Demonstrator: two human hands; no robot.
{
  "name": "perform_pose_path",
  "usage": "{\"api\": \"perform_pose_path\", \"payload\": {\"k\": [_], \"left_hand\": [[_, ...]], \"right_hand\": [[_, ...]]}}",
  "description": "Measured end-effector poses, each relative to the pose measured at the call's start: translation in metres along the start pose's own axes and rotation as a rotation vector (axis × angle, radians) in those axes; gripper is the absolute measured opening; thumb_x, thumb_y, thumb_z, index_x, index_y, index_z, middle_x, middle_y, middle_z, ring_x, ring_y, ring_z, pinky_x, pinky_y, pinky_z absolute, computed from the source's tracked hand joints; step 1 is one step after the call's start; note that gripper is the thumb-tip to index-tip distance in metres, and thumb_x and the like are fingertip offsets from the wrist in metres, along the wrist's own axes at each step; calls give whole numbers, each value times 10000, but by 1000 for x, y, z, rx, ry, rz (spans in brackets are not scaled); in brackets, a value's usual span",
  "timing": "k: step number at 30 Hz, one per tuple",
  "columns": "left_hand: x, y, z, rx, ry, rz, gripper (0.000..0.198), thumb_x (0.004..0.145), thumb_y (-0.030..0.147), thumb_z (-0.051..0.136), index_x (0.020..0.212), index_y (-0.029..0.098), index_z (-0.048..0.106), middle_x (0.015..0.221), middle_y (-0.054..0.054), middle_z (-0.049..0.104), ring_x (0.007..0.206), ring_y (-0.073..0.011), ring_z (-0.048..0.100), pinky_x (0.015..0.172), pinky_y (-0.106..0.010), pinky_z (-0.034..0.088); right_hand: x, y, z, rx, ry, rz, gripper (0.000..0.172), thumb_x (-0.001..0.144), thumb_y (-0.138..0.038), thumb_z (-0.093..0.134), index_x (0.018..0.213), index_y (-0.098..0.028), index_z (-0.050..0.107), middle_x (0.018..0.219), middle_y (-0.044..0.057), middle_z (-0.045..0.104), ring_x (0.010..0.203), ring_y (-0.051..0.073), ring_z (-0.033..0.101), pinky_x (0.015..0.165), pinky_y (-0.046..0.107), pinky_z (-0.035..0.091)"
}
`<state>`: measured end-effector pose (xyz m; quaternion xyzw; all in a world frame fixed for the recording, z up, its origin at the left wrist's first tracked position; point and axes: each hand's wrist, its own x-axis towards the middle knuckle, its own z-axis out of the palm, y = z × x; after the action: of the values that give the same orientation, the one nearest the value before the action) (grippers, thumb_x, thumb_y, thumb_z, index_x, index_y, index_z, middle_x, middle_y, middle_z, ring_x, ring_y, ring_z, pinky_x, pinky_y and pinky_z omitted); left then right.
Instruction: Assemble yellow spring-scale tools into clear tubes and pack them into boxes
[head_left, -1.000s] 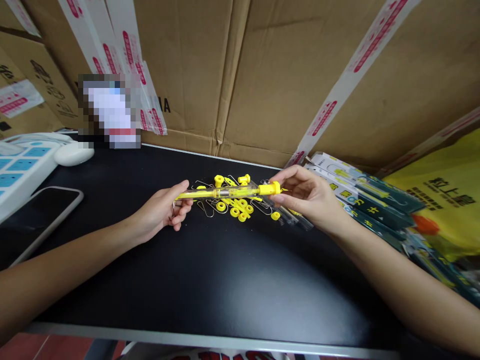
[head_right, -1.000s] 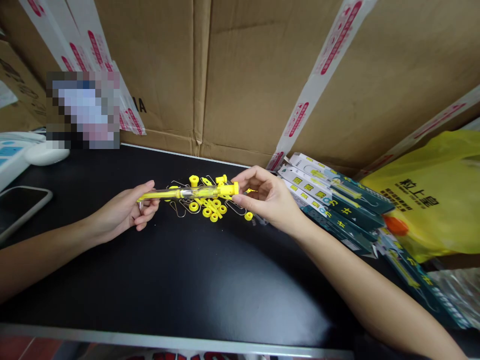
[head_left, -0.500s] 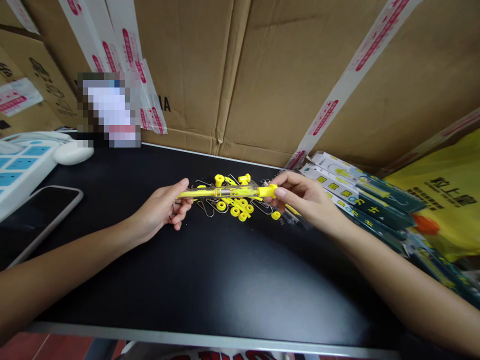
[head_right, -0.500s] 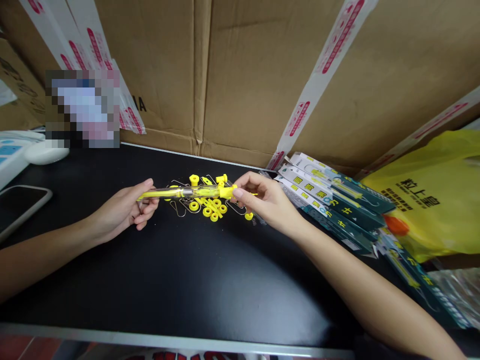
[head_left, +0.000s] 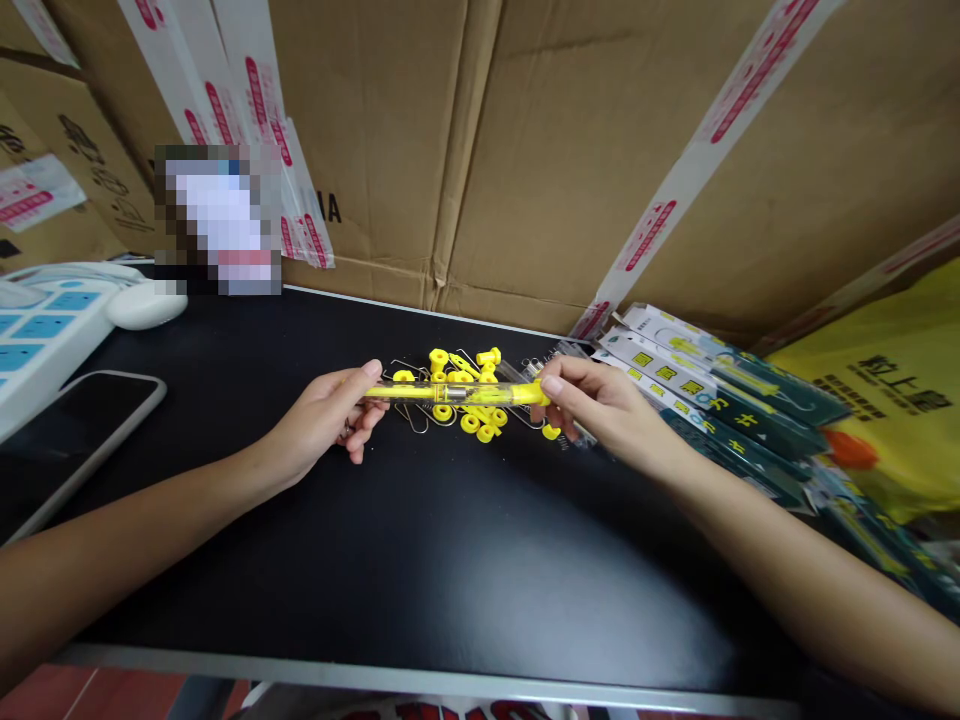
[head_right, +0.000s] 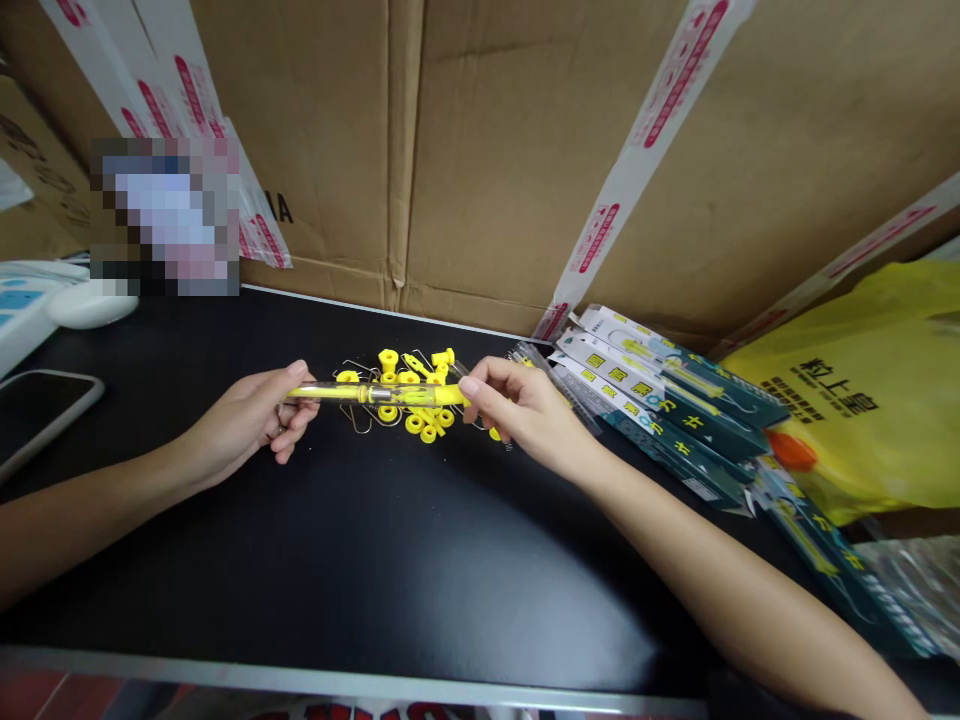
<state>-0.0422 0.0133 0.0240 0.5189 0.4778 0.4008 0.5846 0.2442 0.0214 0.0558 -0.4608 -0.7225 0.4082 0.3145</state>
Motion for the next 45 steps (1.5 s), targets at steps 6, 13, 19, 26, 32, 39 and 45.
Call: {"api": "perform_pose_path", "payload": {"k": [6,13,19,26,32,39,45], "left_hand": [[-1,0,0,9,-1,-6,423,883,550,501,706,166,516,547,47,469,374,-45,398,352,-169,423],[0,-1,0,46,-3,36,403,896,528,481,706,174,510,554,45,467,369,-51,408,351,-173,431],[-1,0,1,102,-11,112,414,898,524,476,677,174,480,561,45,454,383,-51,407,360,-178,454],[-2,1,0,110,-12,141,403,909,504,467,682,172,478,559,48,444,389,-49,409,364,-173,461],[-2,2,1,82,20,113,401,904,513,474,697,170,493,562,48,453,385,-49,410,359,-175,457],[-1,1,1,66,26,86,409,885,529,496,689,171,495,549,47,453,376,-53,413,348,-178,446],[-2,0,1,67,27,76,405,898,516,482,689,169,495,549,45,456,384,-52,416,357,-173,452]], "right_hand": [[1,1,4,42,-20,38,436,861,-596,541,724,-182,541,650,14,630,477,73,497,397,178,391],[2,2,9,216,-78,200,516,825,-652,534,653,-167,571,624,53,625,492,99,499,353,180,388],[3,8,10,330,-128,296,523,824,-648,535,607,-174,485,598,48,623,451,85,467,325,164,351],[5,9,7,371,-169,267,376,845,-547,586,783,-181,527,650,16,639,483,83,500,340,146,359],[6,6,3,333,-112,169,346,787,-483,691,837,-188,517,654,-2,621,492,77,523,364,148,390],[7,9,2,284,-103,-1,354,715,-336,786,914,-209,522,776,-15,566,601,91,537,421,179,457],[2,13,3,127,-21,-161,317,727,-275,788,926,-212,548,930,15,581,741,104,561,578,203,497]]}}
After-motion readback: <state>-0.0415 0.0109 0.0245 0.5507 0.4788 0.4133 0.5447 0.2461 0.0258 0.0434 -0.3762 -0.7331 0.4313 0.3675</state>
